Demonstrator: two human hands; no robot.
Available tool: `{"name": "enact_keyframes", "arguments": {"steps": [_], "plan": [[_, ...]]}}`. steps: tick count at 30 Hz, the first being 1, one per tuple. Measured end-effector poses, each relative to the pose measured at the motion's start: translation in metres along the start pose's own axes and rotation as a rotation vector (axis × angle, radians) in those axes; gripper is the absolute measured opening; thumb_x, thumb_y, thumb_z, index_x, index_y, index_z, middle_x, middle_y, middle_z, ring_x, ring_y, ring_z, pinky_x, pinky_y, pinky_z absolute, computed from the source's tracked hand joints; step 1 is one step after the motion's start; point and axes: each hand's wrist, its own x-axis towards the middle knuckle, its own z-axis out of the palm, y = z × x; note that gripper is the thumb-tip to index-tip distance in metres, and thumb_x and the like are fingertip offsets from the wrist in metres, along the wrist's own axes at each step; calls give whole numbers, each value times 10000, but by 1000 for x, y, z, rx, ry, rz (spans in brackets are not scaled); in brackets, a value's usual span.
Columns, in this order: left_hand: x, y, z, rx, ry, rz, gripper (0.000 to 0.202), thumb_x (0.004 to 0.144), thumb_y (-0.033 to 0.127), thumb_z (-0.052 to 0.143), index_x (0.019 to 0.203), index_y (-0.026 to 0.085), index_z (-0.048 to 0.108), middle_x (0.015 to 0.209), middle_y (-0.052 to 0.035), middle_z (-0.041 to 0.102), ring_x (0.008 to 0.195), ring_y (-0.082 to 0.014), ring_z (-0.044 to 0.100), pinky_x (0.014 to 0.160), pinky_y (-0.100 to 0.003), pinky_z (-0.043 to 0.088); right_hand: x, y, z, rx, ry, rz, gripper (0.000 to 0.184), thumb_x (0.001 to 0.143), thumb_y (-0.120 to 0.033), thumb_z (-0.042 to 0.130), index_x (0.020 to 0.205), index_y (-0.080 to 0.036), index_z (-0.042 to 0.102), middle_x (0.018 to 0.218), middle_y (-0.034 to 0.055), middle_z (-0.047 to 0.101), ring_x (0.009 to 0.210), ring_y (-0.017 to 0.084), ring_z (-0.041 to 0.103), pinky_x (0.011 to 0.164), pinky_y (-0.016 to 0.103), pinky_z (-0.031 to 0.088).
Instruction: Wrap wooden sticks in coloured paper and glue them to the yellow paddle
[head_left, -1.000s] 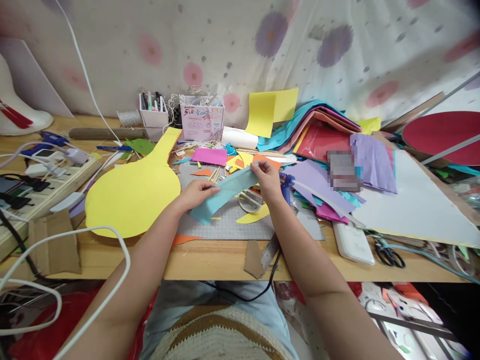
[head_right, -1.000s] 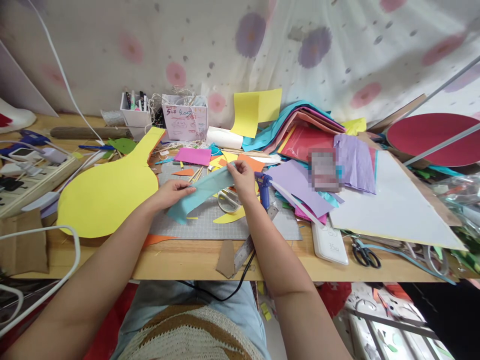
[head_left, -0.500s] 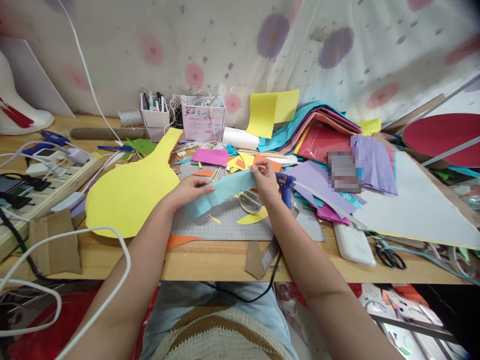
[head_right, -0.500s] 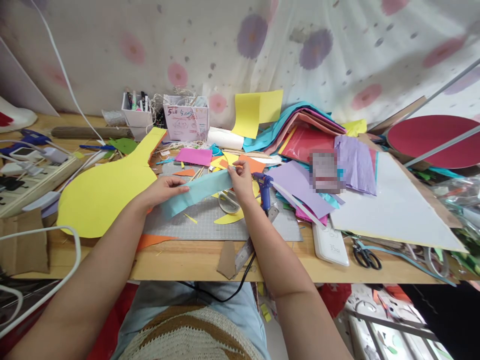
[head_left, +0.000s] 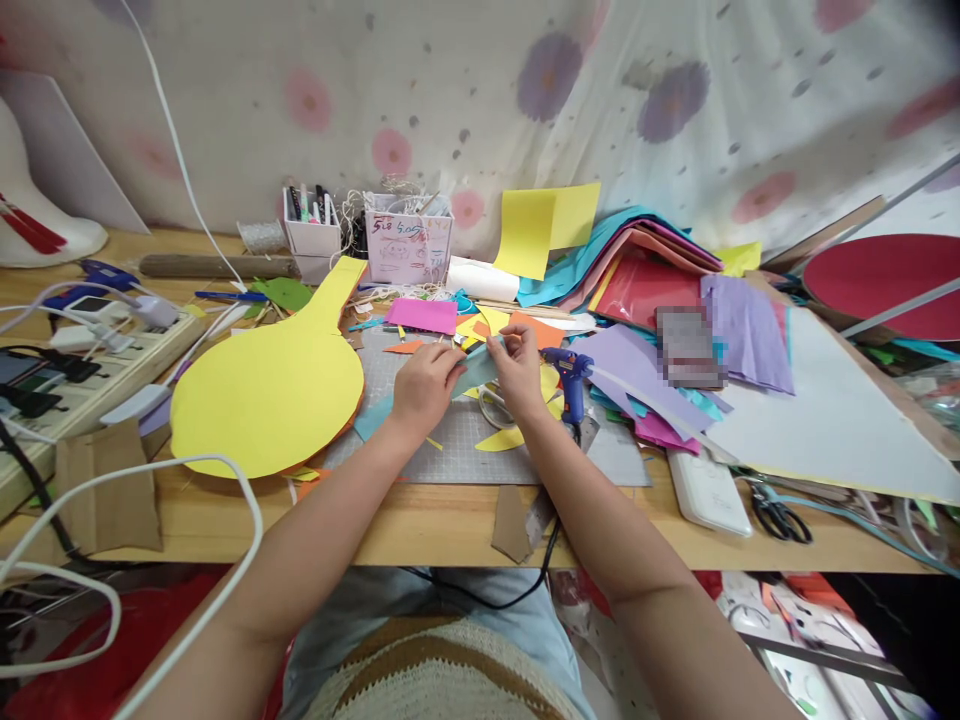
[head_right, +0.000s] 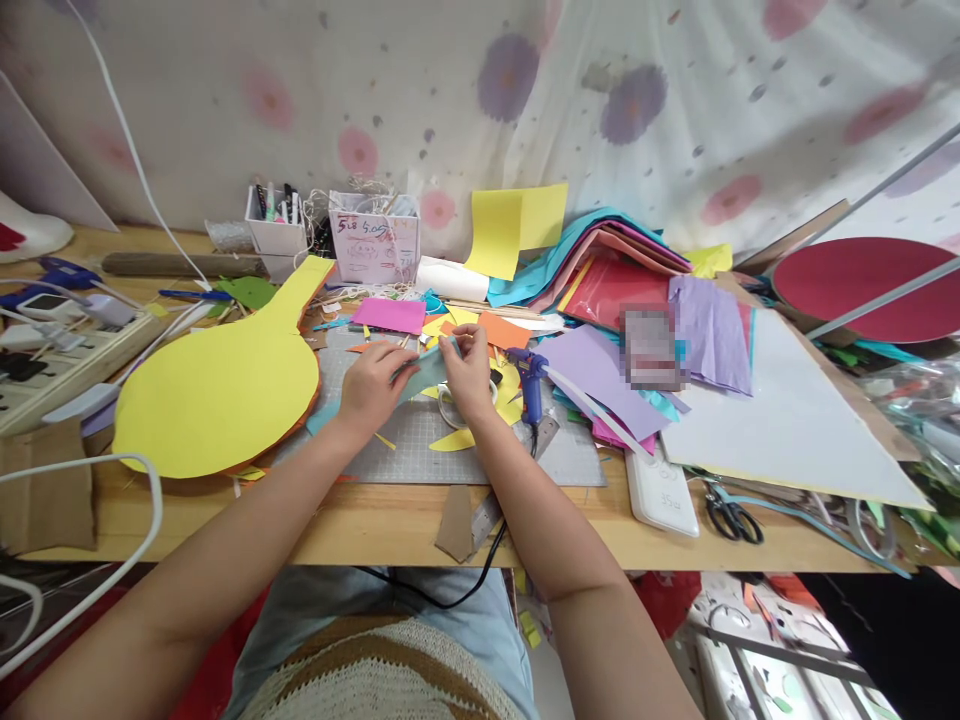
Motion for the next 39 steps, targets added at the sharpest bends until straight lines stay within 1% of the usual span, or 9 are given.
{"name": "enact_keyframes", "arguments": {"steps": [6, 10, 13, 17, 23, 27, 31, 34, 39], "plan": [[2, -3, 1, -172, -37, -198, 96, 750, 238, 579, 823, 200, 628, 823, -40, 618, 783, -163, 553, 711, -284, 411, -2, -3, 2, 38, -43, -50, 314, 690, -435, 576, 854, -244, 390, 658, -45, 419, 593, 99, 439, 550, 231, 371], [7, -9, 1, -384, -141, -366, 124, 666, 230, 642, 774, 175, 614, 754, -15, 621, 676, -130, 542, 650, -269, 418, 1, -5, -3, 1, -154, -67, 271, 719, -429, 565, 893, -244, 471, 688, -26, 460, 621, 110, 453, 563, 243, 377], [12, -16, -1, -499, -176, -421, 157, 616, 237, 666, 736, 160, 602, 713, -3, 612, 638, -115, 522, 622, -259, 411, 4, -6, -10, -92, -248, -127, 262, 733, -412, 564, 940, -252, 546, 782, 5, 529, 721, 137, 488, 611, 265, 396], [15, -20, -7, -508, -204, -442, 170, 573, 240, 684, 694, 156, 598, 674, 3, 601, 611, -111, 512, 591, -254, 397, 9, -6, -19, -212, -343, -215, 172, 731, -346, 581, 864, -247, 627, 900, 17, 581, 805, 150, 499, 683, 285, 399], [15, -19, -13, -407, -287, -427, 161, 594, 246, 685, 719, 163, 627, 696, -4, 627, 618, -119, 535, 587, -252, 405, 11, -7, -23, -343, -372, -90, 132, 720, -320, 575, 750, -205, 632, 763, 7, 599, 668, 129, 495, 616, 269, 374], [12, -21, -12, -293, -314, -403, 154, 634, 267, 659, 767, 189, 654, 732, -3, 651, 653, -131, 559, 610, -255, 412, 10, -9, -24, -390, -407, -62, 164, 726, -322, 559, 804, -194, 626, 708, -8, 558, 617, 104, 457, 579, 244, 350], [8, -20, -13, -292, -304, -396, 149, 654, 277, 643, 780, 201, 669, 745, 1, 661, 651, -125, 558, 615, -246, 414, 10, -7, -24, -279, -421, -39, 245, 720, -343, 560, 922, -209, 595, 622, -43, 458, 558, 83, 412, 523, 217, 321], [8, -19, -15, -288, -299, -380, 135, 669, 273, 629, 772, 200, 675, 723, 2, 660, 641, -127, 556, 612, -243, 407, 9, -6, -24, -263, -418, -19, 237, 724, -362, 551, 896, -207, 604, 644, -33, 500, 571, 88, 435, 528, 219, 329], [8, -19, -15, -228, -292, -353, 139, 703, 248, 591, 802, 195, 672, 750, -8, 666, 651, -132, 561, 605, -243, 389, 8, -8, -21, -374, -408, -59, 201, 727, -363, 543, 775, -185, 623, 774, 12, 611, 682, 122, 507, 606, 242, 370]]}}
